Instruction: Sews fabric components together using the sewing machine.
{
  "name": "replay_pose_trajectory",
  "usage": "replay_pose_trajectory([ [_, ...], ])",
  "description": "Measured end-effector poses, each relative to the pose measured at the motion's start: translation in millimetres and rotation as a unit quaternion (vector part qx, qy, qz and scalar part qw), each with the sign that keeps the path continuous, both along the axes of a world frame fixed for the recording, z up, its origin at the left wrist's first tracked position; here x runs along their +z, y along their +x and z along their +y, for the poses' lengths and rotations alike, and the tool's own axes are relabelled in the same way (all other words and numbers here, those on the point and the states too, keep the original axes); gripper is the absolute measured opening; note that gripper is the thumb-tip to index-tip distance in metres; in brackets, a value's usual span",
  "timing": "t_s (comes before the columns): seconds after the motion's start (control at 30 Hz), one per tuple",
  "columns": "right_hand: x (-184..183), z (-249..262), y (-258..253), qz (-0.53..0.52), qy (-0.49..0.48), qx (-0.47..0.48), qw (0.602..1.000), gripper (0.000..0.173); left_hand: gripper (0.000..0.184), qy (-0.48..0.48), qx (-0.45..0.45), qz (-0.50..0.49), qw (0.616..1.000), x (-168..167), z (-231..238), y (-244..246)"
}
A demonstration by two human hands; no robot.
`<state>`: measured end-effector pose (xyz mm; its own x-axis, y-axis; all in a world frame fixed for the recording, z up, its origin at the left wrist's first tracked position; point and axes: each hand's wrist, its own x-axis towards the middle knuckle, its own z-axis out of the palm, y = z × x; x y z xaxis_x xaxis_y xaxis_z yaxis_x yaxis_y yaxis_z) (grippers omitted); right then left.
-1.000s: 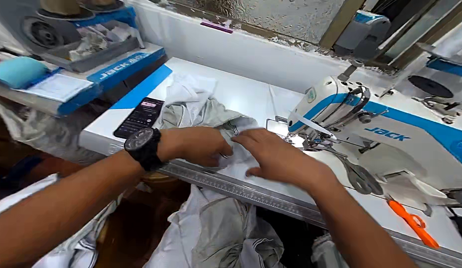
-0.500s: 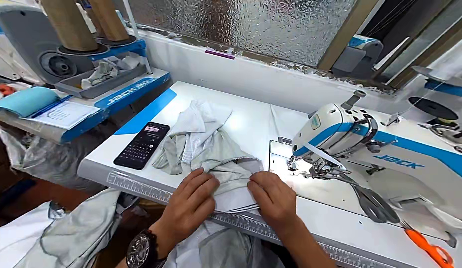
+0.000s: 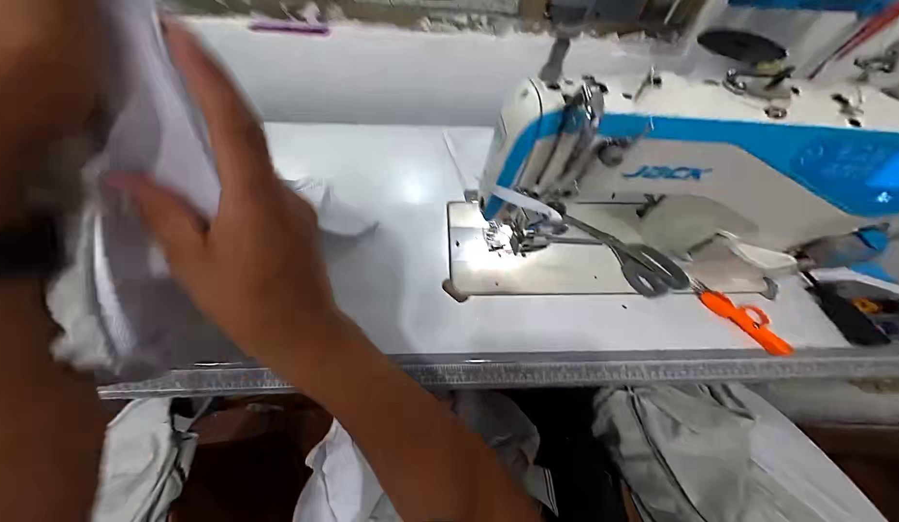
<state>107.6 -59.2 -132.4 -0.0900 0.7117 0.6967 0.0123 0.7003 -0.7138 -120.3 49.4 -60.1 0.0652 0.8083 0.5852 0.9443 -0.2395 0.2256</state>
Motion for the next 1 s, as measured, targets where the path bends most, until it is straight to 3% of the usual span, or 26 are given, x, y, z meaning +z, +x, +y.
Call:
replay_pose_trajectory([
  [0.03,-2,7,12,-0.012,0.013,-0.049,0.999,0.072,0.039,-0.034,-0.064,0.056,0.996,-7,22,27],
  [0.1,-28,3,54,-0.087,-0.068,-0.103,0.989,0.071,0.037,-0.115,-0.180,0.120,0.970,-32,35,99],
  [0.17,-74,-5,101,-0.180,-0.189,-0.115,0.958,0.063,0.034,-0.159,-0.253,0.142,0.944,-93,36,168],
  [0.23,-109,-8,145,-0.245,-0.271,-0.125,0.923,0.045,0.035,-0.185,-0.263,0.069,0.944,-157,31,213],
  [0.3,-112,-5,178,-0.294,-0.305,-0.144,0.894,0.035,0.036,-0.190,-0.234,0.028,0.953,-184,35,240],
  [0.43,-99,22,221,-0.366,-0.305,-0.164,0.864,0.034,0.040,-0.254,-0.165,0.010,0.953,-165,50,283],
  [0.57,-95,38,231,-0.363,-0.319,-0.182,0.857,0.030,0.045,-0.192,-0.253,-0.105,0.942,-165,47,296],
  [0.67,-97,40,230,-0.364,-0.331,-0.177,0.852,0.027,0.050,-0.156,-0.233,-0.023,0.960,-162,48,282],
  [0.73,-96,41,230,-0.360,-0.332,-0.166,0.856,0.028,0.031,-0.111,-0.210,0.015,0.971,-154,26,270],
  [0.8,-96,41,231,-0.353,-0.336,-0.164,0.858,0.028,0.014,-0.085,-0.243,0.025,0.966,-157,-5,264],
  [0.87,-97,41,231,-0.342,-0.334,-0.170,0.862,0.027,0.024,-0.091,-0.288,0.051,0.952,-171,-14,260],
  [1.0,-96,39,234,-0.343,-0.332,-0.160,0.864,0.028,0.047,-0.213,-0.209,0.125,0.946,-159,-11,266],
])
